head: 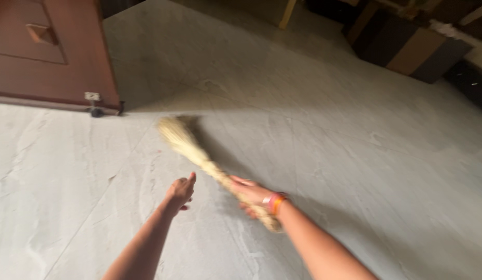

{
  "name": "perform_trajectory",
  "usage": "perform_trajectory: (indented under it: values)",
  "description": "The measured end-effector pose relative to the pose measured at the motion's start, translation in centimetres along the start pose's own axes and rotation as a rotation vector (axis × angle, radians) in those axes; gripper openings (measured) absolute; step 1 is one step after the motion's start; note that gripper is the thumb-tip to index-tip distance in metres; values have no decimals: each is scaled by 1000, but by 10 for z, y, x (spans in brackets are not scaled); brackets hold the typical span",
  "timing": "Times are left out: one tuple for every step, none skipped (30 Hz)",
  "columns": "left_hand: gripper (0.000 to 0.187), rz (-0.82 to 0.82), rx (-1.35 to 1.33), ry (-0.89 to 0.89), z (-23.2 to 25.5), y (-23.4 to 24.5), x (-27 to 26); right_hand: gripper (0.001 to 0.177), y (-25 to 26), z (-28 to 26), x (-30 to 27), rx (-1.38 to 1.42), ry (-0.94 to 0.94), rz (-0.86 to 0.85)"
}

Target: The person lifts and folds a black doormat to move it aside, then uses a traditional straw broom to sweep the tiled floor. The sweeping continues from the interior room across a threshold onto a patterned tiled area and up a short flight of stairs.

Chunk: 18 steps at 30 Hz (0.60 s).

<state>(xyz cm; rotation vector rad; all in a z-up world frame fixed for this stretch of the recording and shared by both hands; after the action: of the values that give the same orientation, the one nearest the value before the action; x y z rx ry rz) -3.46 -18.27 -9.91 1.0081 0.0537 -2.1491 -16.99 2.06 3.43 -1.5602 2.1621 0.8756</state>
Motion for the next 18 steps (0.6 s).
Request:
perform_trajectory:
  values:
    - [63,-75,-287,16,8,-12,0,63,-15,-11,5,58,19,-36]
    - [84,-150,-573,35,19,-22,2,63,-25,-20,7,115,39,-72]
    - [73,-130,-680,-39,36,-25,4,62,-33,-28,8,127,107,-120]
    - [63,-106,-788,-114,54,-29,5,62,-40,-36,8,140,174,-167]
    - [56,-74,-894,-185,61,-24,4,64,-48,-42,9,154,241,-220]
    - [59,-127,-940,-171,60,-21,2,67,-45,-42,10,107,221,-223]
    - [63,-182,-987,-159,62,-17,-3,72,-30,-46,11,56,203,-225]
    - [68,-237,-1035,-147,61,-14,-10,77,-19,-47,11,6,184,-227]
    - [68,-254,-901,-109,59,-15,-20,72,-8,-41,12,-87,135,-182]
    - [68,-270,-768,-71,53,-16,-31,68,4,-34,15,-179,85,-136]
    - [68,-279,-637,-27,42,-14,-41,63,10,-25,19,-270,31,-98]
    - [58,-277,-546,-33,37,-14,-50,57,15,-16,26,-315,0,-83]
    - [50,-276,-457,-38,33,-20,-56,55,18,-6,34,-357,-32,-73]
    - [43,-274,-368,-42,27,-23,-58,54,19,5,45,-427,-37,-68]
    - [38,-317,-279,-8,20,-32,-57,54,19,13,59,-517,-30,-65]
    - [51,-360,-190,25,10,-43,-56,54,15,20,74,-627,-6,-72]
    - [49,-395,-160,-8,-6,-49,-60,55,5,24,88,-759,42,-97]
    - [48,-429,-129,-42,-17,-49,-61,56,-6,24,101,-864,87,-124]
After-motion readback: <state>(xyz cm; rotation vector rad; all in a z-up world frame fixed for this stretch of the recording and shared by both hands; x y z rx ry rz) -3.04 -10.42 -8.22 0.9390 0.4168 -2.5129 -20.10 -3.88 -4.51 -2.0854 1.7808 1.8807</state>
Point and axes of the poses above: each hand's wrist, its own x-axis towards the middle knuckle, its own y-axis out of the back of the hand, z = x × y, the point moved 7 cm from there along x, towards the middle knuckle, and after that the axes turned 10 degrees about y, right-handed, at the moved point
